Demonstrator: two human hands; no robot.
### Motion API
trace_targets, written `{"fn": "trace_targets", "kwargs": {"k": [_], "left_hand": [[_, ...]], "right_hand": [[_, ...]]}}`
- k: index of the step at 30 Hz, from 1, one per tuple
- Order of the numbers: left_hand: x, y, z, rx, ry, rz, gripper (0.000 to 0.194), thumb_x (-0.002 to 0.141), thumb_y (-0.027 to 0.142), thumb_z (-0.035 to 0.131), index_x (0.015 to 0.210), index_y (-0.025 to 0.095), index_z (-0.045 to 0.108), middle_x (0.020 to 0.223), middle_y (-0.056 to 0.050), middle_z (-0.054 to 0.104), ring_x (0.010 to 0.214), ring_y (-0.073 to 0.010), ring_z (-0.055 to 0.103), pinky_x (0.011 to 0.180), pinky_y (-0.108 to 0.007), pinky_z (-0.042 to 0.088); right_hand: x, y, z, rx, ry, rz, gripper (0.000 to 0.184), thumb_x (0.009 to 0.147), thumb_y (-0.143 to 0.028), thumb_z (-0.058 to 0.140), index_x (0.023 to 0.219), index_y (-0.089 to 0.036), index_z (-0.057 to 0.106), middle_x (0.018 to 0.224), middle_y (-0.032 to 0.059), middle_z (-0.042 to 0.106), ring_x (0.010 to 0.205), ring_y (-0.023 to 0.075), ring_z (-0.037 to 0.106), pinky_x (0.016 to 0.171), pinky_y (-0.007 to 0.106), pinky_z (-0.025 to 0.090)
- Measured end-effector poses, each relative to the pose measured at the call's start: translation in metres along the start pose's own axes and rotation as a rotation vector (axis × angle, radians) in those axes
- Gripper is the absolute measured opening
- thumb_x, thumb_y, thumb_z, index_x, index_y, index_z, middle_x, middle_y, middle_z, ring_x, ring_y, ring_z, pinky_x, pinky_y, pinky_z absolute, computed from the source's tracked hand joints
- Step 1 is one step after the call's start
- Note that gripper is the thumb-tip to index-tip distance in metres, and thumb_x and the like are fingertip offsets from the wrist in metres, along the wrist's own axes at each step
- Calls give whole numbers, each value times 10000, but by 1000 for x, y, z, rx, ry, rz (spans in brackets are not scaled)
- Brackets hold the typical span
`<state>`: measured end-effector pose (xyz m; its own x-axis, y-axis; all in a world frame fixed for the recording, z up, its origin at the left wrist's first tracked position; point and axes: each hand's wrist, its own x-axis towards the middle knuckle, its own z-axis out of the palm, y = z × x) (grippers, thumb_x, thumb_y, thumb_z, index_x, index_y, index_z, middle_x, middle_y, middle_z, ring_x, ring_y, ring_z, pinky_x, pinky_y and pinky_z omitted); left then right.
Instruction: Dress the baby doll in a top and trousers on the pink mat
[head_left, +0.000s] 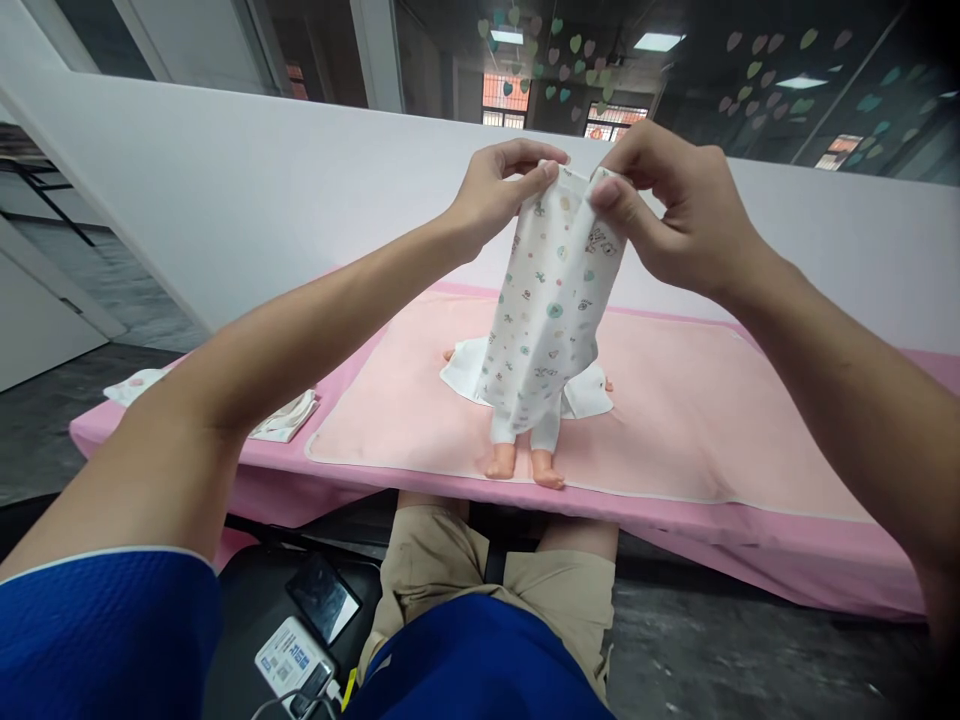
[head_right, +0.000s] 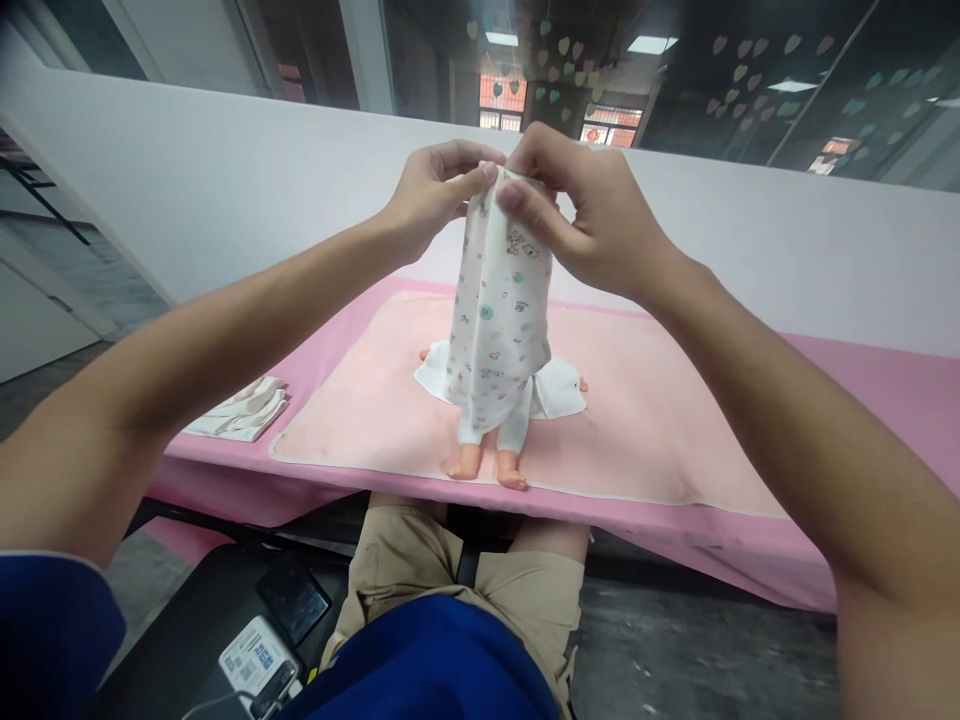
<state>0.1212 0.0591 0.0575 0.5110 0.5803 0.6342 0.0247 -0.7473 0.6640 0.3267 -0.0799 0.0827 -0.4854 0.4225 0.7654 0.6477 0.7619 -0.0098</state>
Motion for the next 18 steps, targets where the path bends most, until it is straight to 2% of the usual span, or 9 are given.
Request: {"fn": "trace_targets", "kwargs": {"k": [3,6,10,13,18], "left_hand": [[-1,-1,1,5,6,70,396,948,680,594,1198,383,670,1338,65,767,1312,-266,453,1101,-519,424],[-3,2,6,-11,-10,124,337,953,661,603,1133,382,659,1336,87,764,1280,-252,444,1073,-502,456],[-7,8,13,2,-58,119,333,966,626,564,1209,405,625,1307,85,785,1321,-267,433,1077,-513,464],[-10,11,15,-37,-69,131,389,946,613,598,1276,408,631,1346,74,780,1380,-301,461,1105,-545,427],[-14,14,15,-91,-67,98,401,1002,620,591,1310,364,569,1487,48,719,1415,-278,506,1092,-486,489]], "right_hand": [[1,-3,0,169,-3,-12,409,1044,-679,624,971,-277,618,909,21,669,791,189,615,740,356,492],[7,-9,5,235,3,31,456,1008,-724,650,954,-272,621,905,16,679,754,181,608,686,338,474],[17,-14,12,33,46,96,508,999,-773,612,911,-273,639,901,23,703,802,204,587,743,359,476],[22,-11,15,-126,54,139,505,1008,-754,607,870,-272,656,833,24,697,760,209,549,741,379,454],[21,-2,13,-204,78,127,451,1001,-706,645,858,-284,714,840,32,743,747,220,563,736,402,463]]}}
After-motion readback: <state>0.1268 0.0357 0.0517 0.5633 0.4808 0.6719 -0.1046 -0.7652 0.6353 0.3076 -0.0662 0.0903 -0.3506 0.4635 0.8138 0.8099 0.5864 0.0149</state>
